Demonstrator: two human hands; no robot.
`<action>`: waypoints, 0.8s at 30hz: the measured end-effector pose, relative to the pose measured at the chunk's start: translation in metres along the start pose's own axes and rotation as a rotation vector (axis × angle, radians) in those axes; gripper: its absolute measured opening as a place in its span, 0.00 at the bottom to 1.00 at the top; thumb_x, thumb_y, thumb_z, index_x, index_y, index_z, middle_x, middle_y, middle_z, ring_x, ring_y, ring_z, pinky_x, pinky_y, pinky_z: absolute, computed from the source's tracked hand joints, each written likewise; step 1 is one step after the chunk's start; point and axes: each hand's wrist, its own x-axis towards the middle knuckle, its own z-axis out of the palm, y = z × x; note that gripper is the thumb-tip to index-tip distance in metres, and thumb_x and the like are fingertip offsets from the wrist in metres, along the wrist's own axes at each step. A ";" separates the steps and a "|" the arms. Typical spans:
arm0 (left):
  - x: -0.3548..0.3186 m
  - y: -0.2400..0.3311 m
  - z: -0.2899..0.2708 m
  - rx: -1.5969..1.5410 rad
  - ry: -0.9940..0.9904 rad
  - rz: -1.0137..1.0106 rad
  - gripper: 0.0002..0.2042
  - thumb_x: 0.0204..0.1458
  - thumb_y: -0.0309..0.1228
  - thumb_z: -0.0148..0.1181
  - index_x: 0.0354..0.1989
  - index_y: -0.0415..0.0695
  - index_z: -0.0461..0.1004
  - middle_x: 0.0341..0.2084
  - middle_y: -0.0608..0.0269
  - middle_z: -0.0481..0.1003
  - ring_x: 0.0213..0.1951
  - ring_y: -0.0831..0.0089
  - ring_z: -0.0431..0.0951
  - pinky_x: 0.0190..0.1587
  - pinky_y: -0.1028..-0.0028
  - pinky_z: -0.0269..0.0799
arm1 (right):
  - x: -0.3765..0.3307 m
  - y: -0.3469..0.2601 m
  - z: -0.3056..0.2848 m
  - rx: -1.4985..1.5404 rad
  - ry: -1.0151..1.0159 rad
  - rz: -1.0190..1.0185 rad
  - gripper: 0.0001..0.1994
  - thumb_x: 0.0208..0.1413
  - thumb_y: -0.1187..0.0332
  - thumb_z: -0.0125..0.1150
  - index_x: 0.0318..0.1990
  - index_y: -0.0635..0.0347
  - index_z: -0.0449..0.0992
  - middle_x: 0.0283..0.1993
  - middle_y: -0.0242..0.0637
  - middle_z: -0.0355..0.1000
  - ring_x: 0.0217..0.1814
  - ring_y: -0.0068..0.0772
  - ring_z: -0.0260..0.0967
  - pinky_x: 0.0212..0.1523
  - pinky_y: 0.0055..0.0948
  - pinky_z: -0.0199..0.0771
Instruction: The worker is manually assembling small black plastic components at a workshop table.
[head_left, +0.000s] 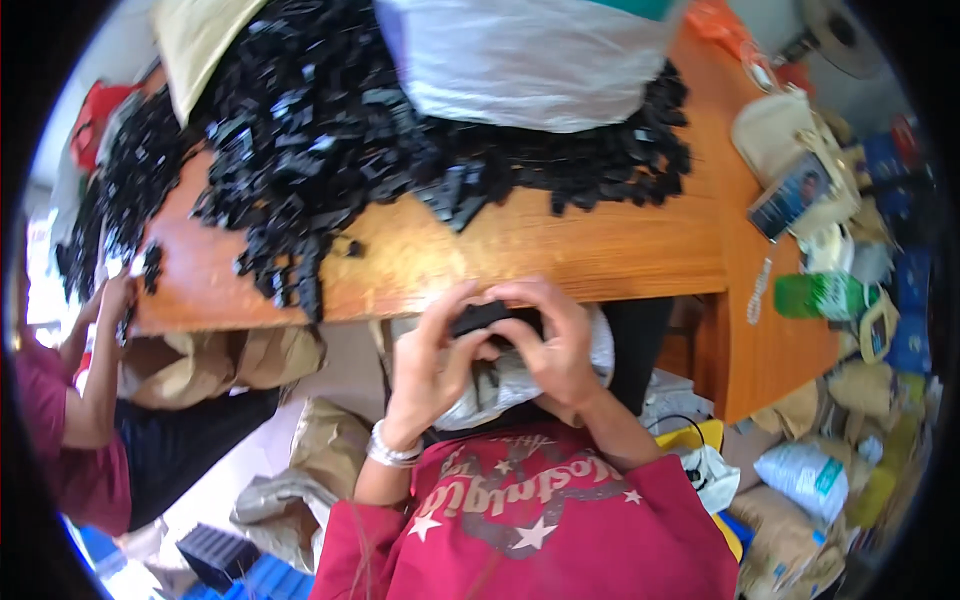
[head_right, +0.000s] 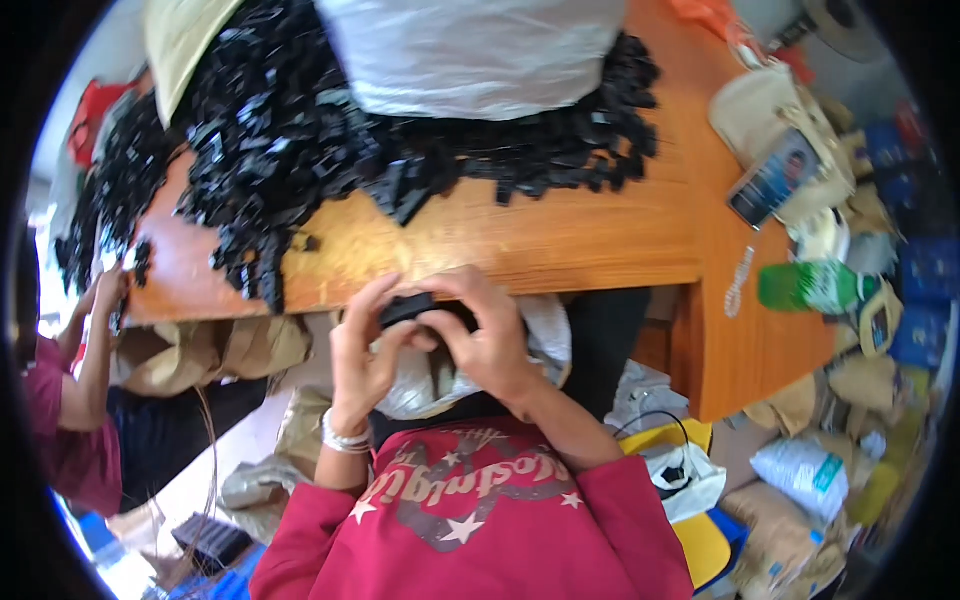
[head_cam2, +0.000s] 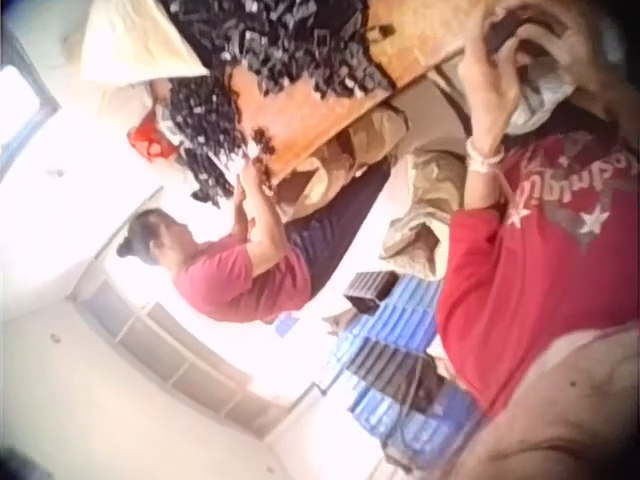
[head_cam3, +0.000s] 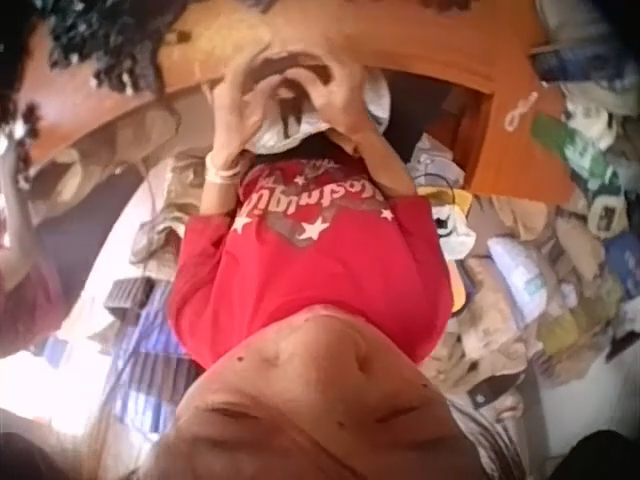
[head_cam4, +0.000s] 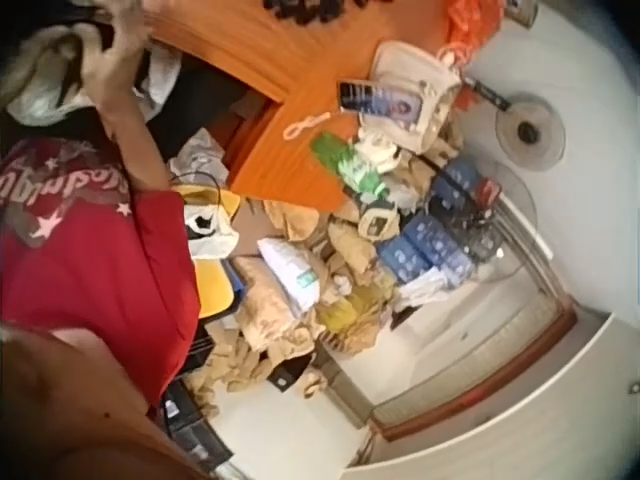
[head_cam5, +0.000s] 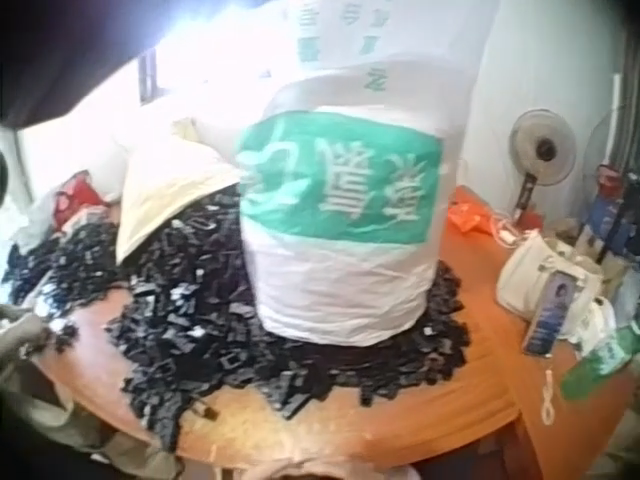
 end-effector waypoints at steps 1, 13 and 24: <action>0.000 -0.008 -0.004 0.113 -0.008 0.077 0.25 0.49 0.20 0.62 0.58 0.40 0.66 0.39 0.53 0.78 0.31 0.70 0.81 0.36 0.75 0.74 | 0.005 -0.006 -0.006 -0.044 -0.070 -0.051 0.14 0.46 0.83 0.62 0.42 0.64 0.77 0.41 0.41 0.75 0.45 0.36 0.73 0.48 0.28 0.71; 0.042 -0.029 -0.080 1.263 0.253 0.243 0.10 0.41 0.17 0.56 0.35 0.35 0.68 0.34 0.51 0.68 0.37 0.55 0.73 0.33 0.64 0.73 | 0.037 0.009 -0.013 -0.343 -0.069 -0.005 0.06 0.52 0.80 0.59 0.38 0.66 0.78 0.36 0.41 0.73 0.38 0.38 0.71 0.40 0.30 0.69; 0.021 -0.019 -0.026 0.408 0.222 0.154 0.09 0.48 0.22 0.64 0.30 0.38 0.67 0.43 0.49 0.76 0.24 0.68 0.73 0.29 0.72 0.70 | 0.082 0.044 0.009 -0.831 0.089 -0.232 0.11 0.46 0.73 0.65 0.39 0.64 0.75 0.38 0.40 0.69 0.43 0.42 0.66 0.44 0.38 0.62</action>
